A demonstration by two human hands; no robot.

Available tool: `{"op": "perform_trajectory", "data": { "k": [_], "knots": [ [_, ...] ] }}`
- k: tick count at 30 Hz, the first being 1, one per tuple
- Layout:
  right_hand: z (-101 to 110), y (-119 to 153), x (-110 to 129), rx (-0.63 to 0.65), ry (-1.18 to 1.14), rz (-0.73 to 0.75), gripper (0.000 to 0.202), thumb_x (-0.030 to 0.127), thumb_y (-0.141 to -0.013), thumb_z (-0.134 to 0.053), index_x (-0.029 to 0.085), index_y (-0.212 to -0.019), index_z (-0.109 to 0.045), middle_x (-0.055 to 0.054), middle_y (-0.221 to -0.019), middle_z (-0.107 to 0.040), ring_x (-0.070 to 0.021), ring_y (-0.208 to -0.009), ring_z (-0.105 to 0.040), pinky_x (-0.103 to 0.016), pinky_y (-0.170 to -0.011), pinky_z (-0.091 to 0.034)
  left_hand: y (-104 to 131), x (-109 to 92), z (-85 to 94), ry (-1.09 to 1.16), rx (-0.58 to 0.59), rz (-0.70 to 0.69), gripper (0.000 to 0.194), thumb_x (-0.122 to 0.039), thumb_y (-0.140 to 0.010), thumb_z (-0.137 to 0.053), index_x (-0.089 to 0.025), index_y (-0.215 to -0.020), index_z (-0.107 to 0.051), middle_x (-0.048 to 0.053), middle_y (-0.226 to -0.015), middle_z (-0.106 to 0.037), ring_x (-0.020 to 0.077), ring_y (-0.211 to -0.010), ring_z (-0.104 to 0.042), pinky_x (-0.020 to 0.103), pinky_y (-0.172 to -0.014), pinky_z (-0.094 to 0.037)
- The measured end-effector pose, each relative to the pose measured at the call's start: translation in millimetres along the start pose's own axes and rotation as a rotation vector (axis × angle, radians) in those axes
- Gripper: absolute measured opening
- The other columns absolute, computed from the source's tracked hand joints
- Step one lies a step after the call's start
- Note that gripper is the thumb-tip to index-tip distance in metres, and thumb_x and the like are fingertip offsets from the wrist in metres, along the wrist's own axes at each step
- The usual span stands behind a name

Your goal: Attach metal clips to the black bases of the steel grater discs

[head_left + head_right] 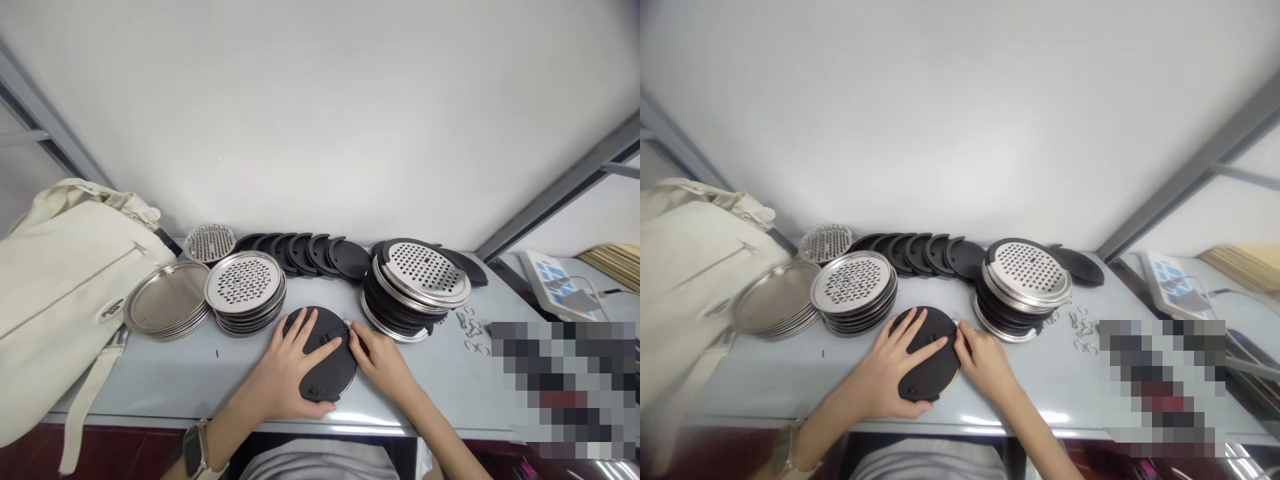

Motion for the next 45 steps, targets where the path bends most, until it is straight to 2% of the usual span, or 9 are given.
{"op": "perform_trajectory", "data": {
  "k": [8, 25, 45],
  "knots": [
    [-0.8, -0.5, 0.3, -0.021, 0.033, 0.021, 0.023, 0.027, -0.099, -0.032, 0.023, -0.081, -0.045, 0.001, -0.060, -0.056, -0.0184, -0.054, -0.057, -0.027, -0.054, -0.032, 1.0, -0.3, -0.5, 0.000, 0.019, 0.008, 0.098, -0.053, -0.068, -0.073, -0.033, -0.152, -0.026, 0.012, -0.162, 0.001, 0.0447, -0.144, -0.014, 0.065, -0.109, -0.018],
    [-4.5, -4.5, 3.8, -0.035, 0.145, 0.026, 0.028, 0.028, -0.102, -0.027, 0.020, -0.091, -0.052, -0.002, -0.062, -0.063, -0.0214, -0.056, -0.064, -0.028, -0.054, -0.035, 2.0, -0.1, 2.2, -0.020, 0.026, 0.022, 0.097, -0.054, -0.070, -0.073, -0.031, -0.152, -0.027, 0.013, -0.161, -0.003, 0.0450, -0.143, -0.016, 0.065, -0.109, -0.019],
    [-1.6, -3.4, 1.4, -0.031, 0.072, 0.049, 0.028, 0.027, -0.103, -0.028, 0.021, -0.089, -0.052, -0.002, -0.063, -0.064, -0.0206, -0.057, -0.065, -0.027, -0.054, -0.036, 1.5, -1.7, 5.8, -0.033, 0.025, 0.011, 0.094, -0.051, -0.070, -0.073, -0.030, -0.151, -0.029, 0.013, -0.161, -0.006, 0.0448, -0.142, -0.019, 0.065, -0.109, -0.021]
  ]
}}
Point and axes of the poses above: each hand's wrist, its own y-axis away from the middle knuckle, its own z-axis out of the back of the hand, x = y × z, the point moved 1 cm from there along -y, towards the middle knuckle
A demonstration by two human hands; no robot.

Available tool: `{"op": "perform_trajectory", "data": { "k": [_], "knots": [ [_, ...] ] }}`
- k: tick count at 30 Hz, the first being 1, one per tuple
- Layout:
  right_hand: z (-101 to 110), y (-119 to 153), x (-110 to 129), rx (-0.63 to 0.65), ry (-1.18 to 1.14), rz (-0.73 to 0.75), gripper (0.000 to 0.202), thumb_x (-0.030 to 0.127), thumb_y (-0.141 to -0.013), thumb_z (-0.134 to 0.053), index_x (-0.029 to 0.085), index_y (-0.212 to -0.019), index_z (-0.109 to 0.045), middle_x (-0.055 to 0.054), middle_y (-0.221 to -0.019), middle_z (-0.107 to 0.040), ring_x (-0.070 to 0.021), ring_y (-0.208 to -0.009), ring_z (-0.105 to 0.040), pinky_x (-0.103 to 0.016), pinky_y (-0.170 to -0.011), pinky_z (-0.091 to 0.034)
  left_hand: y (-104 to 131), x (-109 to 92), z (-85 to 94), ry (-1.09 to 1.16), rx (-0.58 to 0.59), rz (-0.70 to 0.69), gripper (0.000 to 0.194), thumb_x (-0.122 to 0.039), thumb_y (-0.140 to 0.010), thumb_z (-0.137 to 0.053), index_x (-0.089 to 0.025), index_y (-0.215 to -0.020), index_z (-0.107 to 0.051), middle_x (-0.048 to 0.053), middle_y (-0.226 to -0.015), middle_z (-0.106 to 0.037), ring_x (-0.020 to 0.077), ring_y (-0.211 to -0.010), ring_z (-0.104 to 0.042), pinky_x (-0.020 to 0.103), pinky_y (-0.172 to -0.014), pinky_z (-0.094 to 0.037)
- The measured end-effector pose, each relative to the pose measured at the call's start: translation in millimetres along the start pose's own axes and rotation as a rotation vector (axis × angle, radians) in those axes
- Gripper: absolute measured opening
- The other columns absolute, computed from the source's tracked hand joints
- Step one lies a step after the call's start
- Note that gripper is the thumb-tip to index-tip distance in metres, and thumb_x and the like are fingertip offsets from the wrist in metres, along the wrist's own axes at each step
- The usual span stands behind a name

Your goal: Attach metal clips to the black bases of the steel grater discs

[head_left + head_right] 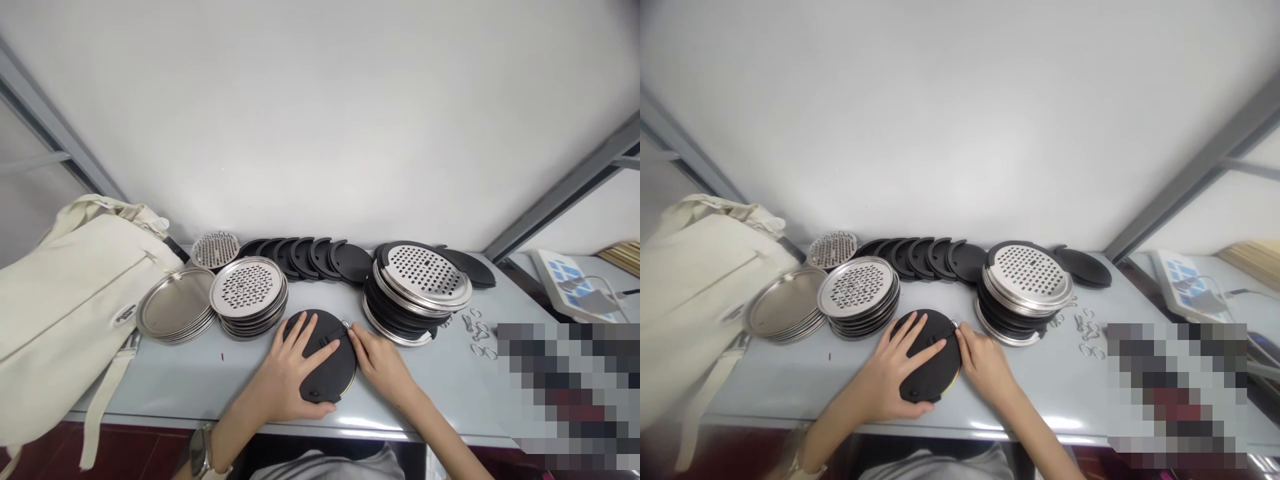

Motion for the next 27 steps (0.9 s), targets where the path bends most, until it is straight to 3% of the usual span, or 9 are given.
{"op": "perform_trajectory", "data": {
  "k": [18, 27],
  "knots": [
    [-1.3, -2.1, -0.4, -0.010, 0.017, -0.015, 0.027, 0.024, -0.101, -0.031, 0.022, -0.087, -0.053, -0.001, -0.060, -0.062, -0.0197, -0.053, -0.061, -0.027, -0.050, -0.033, 0.4, 2.6, -5.5, -0.016, 0.018, 0.008, 0.101, -0.053, -0.069, -0.074, -0.031, -0.153, -0.023, 0.013, -0.161, -0.004, 0.0465, -0.142, -0.019, 0.067, -0.108, -0.021],
    [6.9, 0.8, 2.6, -0.050, -0.235, -0.086, 0.031, 0.029, -0.102, -0.033, 0.022, -0.082, -0.055, -0.003, -0.072, -0.060, -0.0192, -0.065, -0.060, -0.029, -0.063, -0.043, 0.6, 2.4, -5.8, -0.017, 0.037, 0.017, 0.099, -0.056, -0.072, -0.071, -0.030, -0.154, -0.021, 0.014, -0.161, -0.001, 0.0461, -0.142, -0.016, 0.066, -0.108, -0.020]
  ]
}}
Point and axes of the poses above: each hand's wrist, its own y-axis away from the middle knuckle, its own z-axis out of the back of the hand, x = y × z, the point moved 1 cm from there along -y, towards the middle knuckle
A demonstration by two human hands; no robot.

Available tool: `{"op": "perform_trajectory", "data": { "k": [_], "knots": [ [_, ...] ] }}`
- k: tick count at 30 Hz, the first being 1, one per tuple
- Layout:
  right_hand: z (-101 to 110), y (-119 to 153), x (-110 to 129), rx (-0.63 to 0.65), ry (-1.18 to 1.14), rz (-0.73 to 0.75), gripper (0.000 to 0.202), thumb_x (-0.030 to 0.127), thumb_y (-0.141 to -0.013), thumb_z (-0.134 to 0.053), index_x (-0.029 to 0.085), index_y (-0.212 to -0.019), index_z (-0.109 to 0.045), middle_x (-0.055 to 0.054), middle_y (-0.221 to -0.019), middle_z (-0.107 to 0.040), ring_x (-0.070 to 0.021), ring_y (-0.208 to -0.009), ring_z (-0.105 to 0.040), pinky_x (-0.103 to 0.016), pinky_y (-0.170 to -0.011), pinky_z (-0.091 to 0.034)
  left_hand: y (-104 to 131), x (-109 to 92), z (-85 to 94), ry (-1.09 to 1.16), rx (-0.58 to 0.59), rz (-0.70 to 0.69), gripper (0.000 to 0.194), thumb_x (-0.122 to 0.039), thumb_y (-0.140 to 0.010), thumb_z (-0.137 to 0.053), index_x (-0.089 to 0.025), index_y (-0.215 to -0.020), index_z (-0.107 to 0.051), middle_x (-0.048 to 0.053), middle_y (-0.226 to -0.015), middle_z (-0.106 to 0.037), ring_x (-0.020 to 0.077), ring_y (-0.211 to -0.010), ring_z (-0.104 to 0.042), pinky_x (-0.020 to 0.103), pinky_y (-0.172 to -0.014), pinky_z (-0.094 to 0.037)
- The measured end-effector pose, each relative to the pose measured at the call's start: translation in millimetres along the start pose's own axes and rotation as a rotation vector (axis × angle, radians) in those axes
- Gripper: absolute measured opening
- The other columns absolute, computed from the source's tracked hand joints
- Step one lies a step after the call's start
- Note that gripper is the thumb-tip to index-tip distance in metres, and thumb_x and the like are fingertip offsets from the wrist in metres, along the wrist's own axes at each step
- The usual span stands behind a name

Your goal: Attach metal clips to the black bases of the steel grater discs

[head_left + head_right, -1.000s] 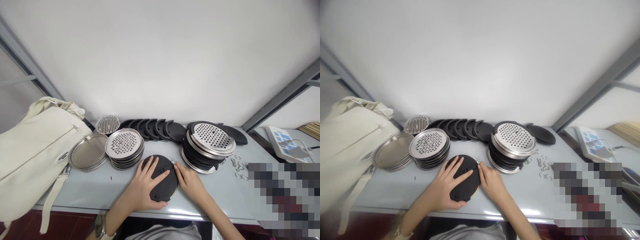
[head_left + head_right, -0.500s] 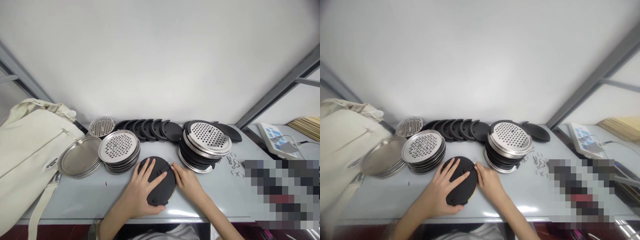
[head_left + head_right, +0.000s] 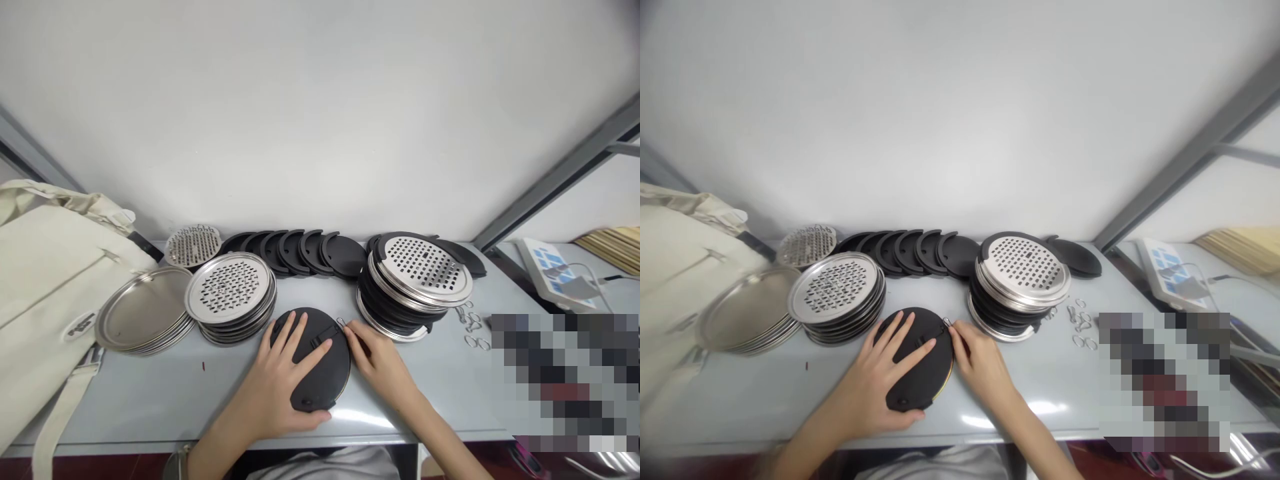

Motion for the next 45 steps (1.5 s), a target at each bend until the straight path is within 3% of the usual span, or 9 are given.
{"op": "perform_trajectory", "data": {
  "k": [5, 10, 14, 24, 34, 45],
  "knots": [
    [2.9, 0.7, 0.8, -0.079, -0.173, 0.052, 0.027, 0.028, -0.101, -0.040, 0.020, -0.100, -0.066, -0.010, -0.096, -0.065, -0.0225, -0.090, -0.063, -0.033, -0.081, -0.049, -0.1, -0.4, 1.2, 0.001, 0.002, 0.004, 0.099, -0.056, -0.072, -0.072, -0.031, -0.153, -0.022, 0.013, -0.161, -0.002, 0.0459, -0.143, -0.016, 0.066, -0.108, -0.020],
    [-0.1, 2.5, -3.2, -0.116, -0.192, 0.050, 0.024, 0.025, -0.099, -0.043, 0.020, -0.111, -0.063, -0.010, -0.101, -0.069, -0.0226, -0.093, -0.066, -0.034, -0.084, -0.051, 0.2, -0.5, 2.2, 0.002, -0.009, -0.005, 0.098, -0.055, -0.071, -0.073, -0.031, -0.153, -0.024, 0.013, -0.161, -0.004, 0.0459, -0.142, -0.019, 0.067, -0.107, -0.021],
    [-1.0, 3.0, -3.6, -0.120, -0.195, 0.060, 0.024, 0.023, -0.099, -0.041, 0.019, -0.110, -0.062, -0.010, -0.104, -0.069, -0.0228, -0.096, -0.065, -0.035, -0.087, -0.050, 2.7, 1.7, 5.3, 0.013, -0.017, -0.037, 0.094, -0.052, -0.071, -0.073, -0.031, -0.151, -0.029, 0.012, -0.161, -0.007, 0.0452, -0.140, -0.024, 0.065, -0.108, -0.022],
    [0.1, 2.0, 3.0, -0.010, -0.245, 0.016, 0.024, 0.029, -0.100, -0.039, 0.019, -0.112, -0.058, 0.001, -0.071, -0.058, -0.0168, -0.065, -0.056, -0.027, -0.065, -0.044, 7.7, 3.8, 6.1, 0.014, -0.010, -0.061, 0.092, -0.051, -0.073, -0.072, -0.032, -0.152, -0.027, 0.010, -0.161, -0.009, 0.0439, -0.141, -0.023, 0.065, -0.109, -0.022],
    [0.2, 0.6, 1.2, 0.024, -0.258, -0.007, 0.024, 0.032, -0.098, -0.041, 0.020, -0.107, -0.061, 0.004, -0.062, -0.047, -0.0145, -0.057, -0.045, -0.024, -0.057, -0.036, 6.4, 4.1, 4.1, 0.008, 0.020, -0.050, 0.093, -0.053, -0.073, -0.071, -0.034, -0.152, -0.025, 0.011, -0.161, -0.009, 0.0425, -0.142, -0.021, 0.065, -0.109, -0.021],
    [-2.2, 0.5, 0.8, 0.028, -0.297, -0.014, 0.023, 0.034, -0.099, -0.041, 0.020, -0.112, -0.054, 0.005, -0.065, -0.048, -0.0146, -0.058, -0.048, -0.024, -0.058, -0.037, 5.8, 3.5, 5.6, 0.001, 0.027, -0.051, 0.091, -0.051, -0.073, -0.070, -0.033, -0.152, -0.027, 0.011, -0.161, -0.009, 0.0422, -0.142, -0.021, 0.064, -0.110, -0.021]
  ]
}}
Point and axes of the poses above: each hand's wrist, its own y-axis away from the middle knuckle, its own z-axis out of the back of the hand, x = y × z, the point moved 1 cm from there along -y, towards the middle knuckle
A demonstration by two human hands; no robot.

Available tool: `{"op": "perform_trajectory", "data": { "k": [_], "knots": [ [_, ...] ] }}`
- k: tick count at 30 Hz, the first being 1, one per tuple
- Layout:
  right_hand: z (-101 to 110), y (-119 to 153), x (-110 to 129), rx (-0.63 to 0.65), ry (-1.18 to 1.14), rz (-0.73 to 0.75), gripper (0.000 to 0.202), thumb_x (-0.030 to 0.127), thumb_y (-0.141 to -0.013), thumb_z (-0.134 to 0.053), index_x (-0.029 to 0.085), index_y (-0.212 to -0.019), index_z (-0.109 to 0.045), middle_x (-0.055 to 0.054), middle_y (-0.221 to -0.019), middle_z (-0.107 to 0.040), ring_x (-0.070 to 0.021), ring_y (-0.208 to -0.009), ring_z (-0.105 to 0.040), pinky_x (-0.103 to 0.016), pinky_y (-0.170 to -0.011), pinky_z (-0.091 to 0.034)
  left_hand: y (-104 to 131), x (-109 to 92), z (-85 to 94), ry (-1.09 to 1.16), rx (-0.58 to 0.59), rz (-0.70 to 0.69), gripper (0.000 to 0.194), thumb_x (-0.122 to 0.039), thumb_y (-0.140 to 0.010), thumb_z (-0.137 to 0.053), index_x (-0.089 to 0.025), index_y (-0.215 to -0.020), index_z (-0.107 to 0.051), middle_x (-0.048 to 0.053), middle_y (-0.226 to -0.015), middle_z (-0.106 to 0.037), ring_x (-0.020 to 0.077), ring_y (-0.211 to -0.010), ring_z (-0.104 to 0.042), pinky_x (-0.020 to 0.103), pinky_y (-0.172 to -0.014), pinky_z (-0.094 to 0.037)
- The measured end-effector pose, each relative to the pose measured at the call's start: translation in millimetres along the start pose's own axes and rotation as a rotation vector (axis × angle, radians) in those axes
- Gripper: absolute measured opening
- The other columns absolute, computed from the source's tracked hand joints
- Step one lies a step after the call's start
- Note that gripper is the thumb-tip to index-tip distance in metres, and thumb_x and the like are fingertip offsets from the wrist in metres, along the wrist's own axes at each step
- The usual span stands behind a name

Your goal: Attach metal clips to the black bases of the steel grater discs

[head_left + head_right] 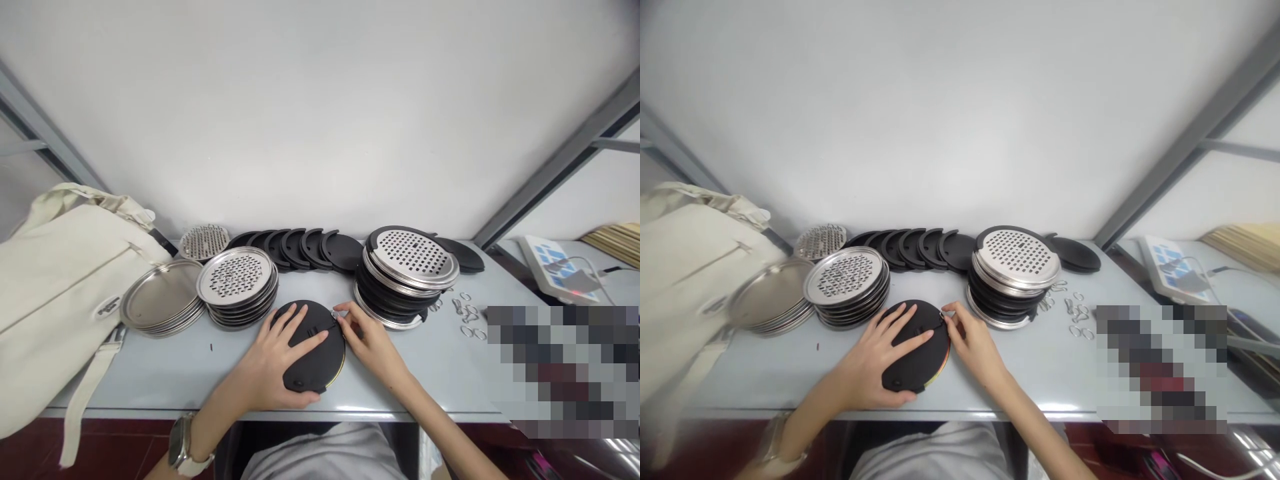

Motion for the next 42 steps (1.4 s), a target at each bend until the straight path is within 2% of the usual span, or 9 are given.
{"op": "perform_trajectory", "data": {
  "k": [7, 12, 19, 25, 32, 37, 42],
  "knots": [
    [-0.5, 0.0, -1.4, -0.013, 0.003, 0.014, 0.016, 0.034, -0.099, -0.041, 0.021, -0.097, -0.051, 0.005, -0.064, -0.048, -0.0149, -0.058, -0.048, -0.024, -0.057, -0.037, -0.1, 0.0, -0.5, -0.009, -0.017, -0.001, 0.092, -0.051, -0.072, -0.071, -0.033, -0.151, -0.028, 0.011, -0.161, -0.008, 0.0430, -0.141, -0.023, 0.064, -0.109, -0.022],
    [0.0, 0.2, 0.6, -0.014, 0.037, -0.002, 0.022, 0.036, -0.099, -0.041, 0.021, -0.103, -0.057, 0.004, -0.061, -0.049, -0.0147, -0.055, -0.047, -0.024, -0.055, -0.038, 0.0, 1.1, -1.2, -0.008, 0.001, 0.002, 0.093, -0.053, -0.073, -0.071, -0.034, -0.152, -0.026, 0.011, -0.161, -0.008, 0.0423, -0.142, -0.021, 0.064, -0.109, -0.021],
    [1.9, -0.8, 2.9, -0.002, 0.040, -0.011, 0.033, 0.037, -0.099, -0.040, 0.021, -0.113, -0.065, -0.002, -0.070, -0.064, -0.0194, -0.070, -0.062, -0.026, -0.063, -0.047, -0.2, 0.7, -0.2, 0.003, -0.013, -0.004, 0.093, -0.052, -0.072, -0.072, -0.034, -0.151, -0.028, 0.010, -0.161, -0.010, 0.0427, -0.141, -0.023, 0.064, -0.110, -0.022],
    [1.5, -2.0, -0.3, -0.026, 0.025, 0.009, 0.034, 0.037, -0.098, -0.042, 0.019, -0.109, -0.069, -0.005, -0.074, -0.067, -0.0226, -0.079, -0.066, -0.028, -0.067, -0.051, -0.2, -0.2, 0.3, 0.000, -0.029, 0.002, 0.093, -0.053, -0.071, -0.073, -0.034, -0.151, -0.029, 0.010, -0.161, -0.010, 0.0426, -0.141, -0.024, 0.064, -0.109, -0.022],
    [1.6, -2.6, 3.5, -0.018, 0.016, 0.036, 0.031, 0.034, -0.100, -0.041, 0.018, -0.101, -0.068, -0.004, -0.077, -0.067, -0.0220, -0.082, -0.065, -0.027, -0.070, -0.049, 1.0, 0.6, -1.2, -0.008, -0.040, -0.007, 0.089, -0.057, -0.075, -0.070, -0.035, -0.151, -0.029, 0.009, -0.161, -0.010, 0.0430, -0.140, -0.025, 0.064, -0.109, -0.024],
    [2.2, -2.8, 4.1, 0.002, 0.023, 0.052, 0.031, 0.034, -0.100, -0.040, 0.018, -0.092, -0.064, -0.004, -0.080, -0.067, -0.0187, -0.074, -0.062, -0.025, -0.064, -0.045, 1.9, 2.1, -2.7, -0.014, -0.026, -0.015, 0.087, -0.063, -0.079, -0.064, -0.036, -0.152, -0.025, 0.010, -0.161, -0.008, 0.0430, -0.141, -0.023, 0.064, -0.108, -0.023],
    [2.2, -3.6, 1.0, 0.012, 0.010, 0.063, 0.032, 0.037, -0.100, -0.040, 0.018, -0.091, -0.063, -0.003, -0.078, -0.065, -0.0173, -0.069, -0.058, -0.024, -0.062, -0.042, 1.9, 2.1, -2.8, -0.007, -0.021, -0.017, 0.087, -0.064, -0.079, -0.064, -0.036, -0.152, -0.025, 0.011, -0.161, -0.008, 0.0433, -0.141, -0.023, 0.065, -0.108, -0.023]
  ]
}}
Point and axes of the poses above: each hand's wrist, its own y-axis away from the middle knuckle, its own z-axis out of the back of the hand, x = y × z, the point moved 1 cm from there along -y, towards the middle knuckle
